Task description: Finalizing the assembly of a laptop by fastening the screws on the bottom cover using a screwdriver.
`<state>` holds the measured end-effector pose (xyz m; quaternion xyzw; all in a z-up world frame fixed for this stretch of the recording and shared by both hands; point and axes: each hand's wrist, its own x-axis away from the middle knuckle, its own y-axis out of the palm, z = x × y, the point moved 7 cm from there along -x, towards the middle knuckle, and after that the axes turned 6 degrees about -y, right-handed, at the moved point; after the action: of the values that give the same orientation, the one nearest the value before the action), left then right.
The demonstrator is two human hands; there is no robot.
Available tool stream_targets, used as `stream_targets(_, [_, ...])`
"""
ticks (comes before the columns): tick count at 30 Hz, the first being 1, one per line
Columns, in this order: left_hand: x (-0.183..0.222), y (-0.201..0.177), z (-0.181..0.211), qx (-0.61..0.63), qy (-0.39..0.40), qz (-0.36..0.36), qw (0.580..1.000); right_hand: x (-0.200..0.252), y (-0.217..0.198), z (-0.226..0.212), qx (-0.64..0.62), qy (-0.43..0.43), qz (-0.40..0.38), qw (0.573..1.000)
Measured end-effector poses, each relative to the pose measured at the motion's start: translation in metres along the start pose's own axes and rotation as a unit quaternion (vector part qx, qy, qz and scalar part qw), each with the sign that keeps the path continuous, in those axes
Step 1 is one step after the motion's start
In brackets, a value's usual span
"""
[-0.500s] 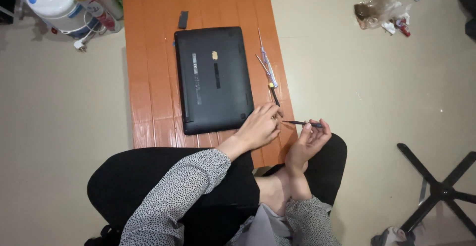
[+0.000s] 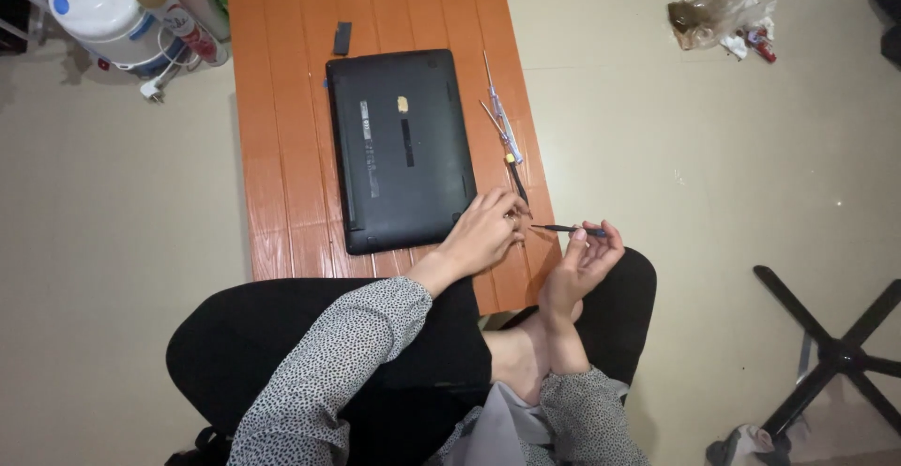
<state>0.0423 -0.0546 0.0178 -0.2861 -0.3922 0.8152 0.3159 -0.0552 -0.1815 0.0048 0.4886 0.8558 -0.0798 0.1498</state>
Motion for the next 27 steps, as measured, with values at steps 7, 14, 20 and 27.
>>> stream_targets(7, [-0.003, -0.013, 0.006, -0.111, -0.003, 0.037, 0.993, 0.001, -0.001, 0.005, -0.007, -0.009, -0.013, 1.000])
stream_targets(14, [0.001, -0.013, 0.017, -0.223, 0.015, 0.138, 0.965, 0.013, 0.009, -0.019, 0.013, -0.126, -0.126, 0.984])
stream_targets(20, [0.003, -0.014, 0.021, -0.211, -0.004, 0.176, 0.961, 0.026, 0.024, -0.057, 0.040, -0.238, -0.229, 0.943])
stream_targets(27, [0.005, -0.008, 0.022, -0.236, 0.016, 0.230, 0.944, 0.024, 0.030, -0.058, 0.030, -0.242, -0.301, 0.922])
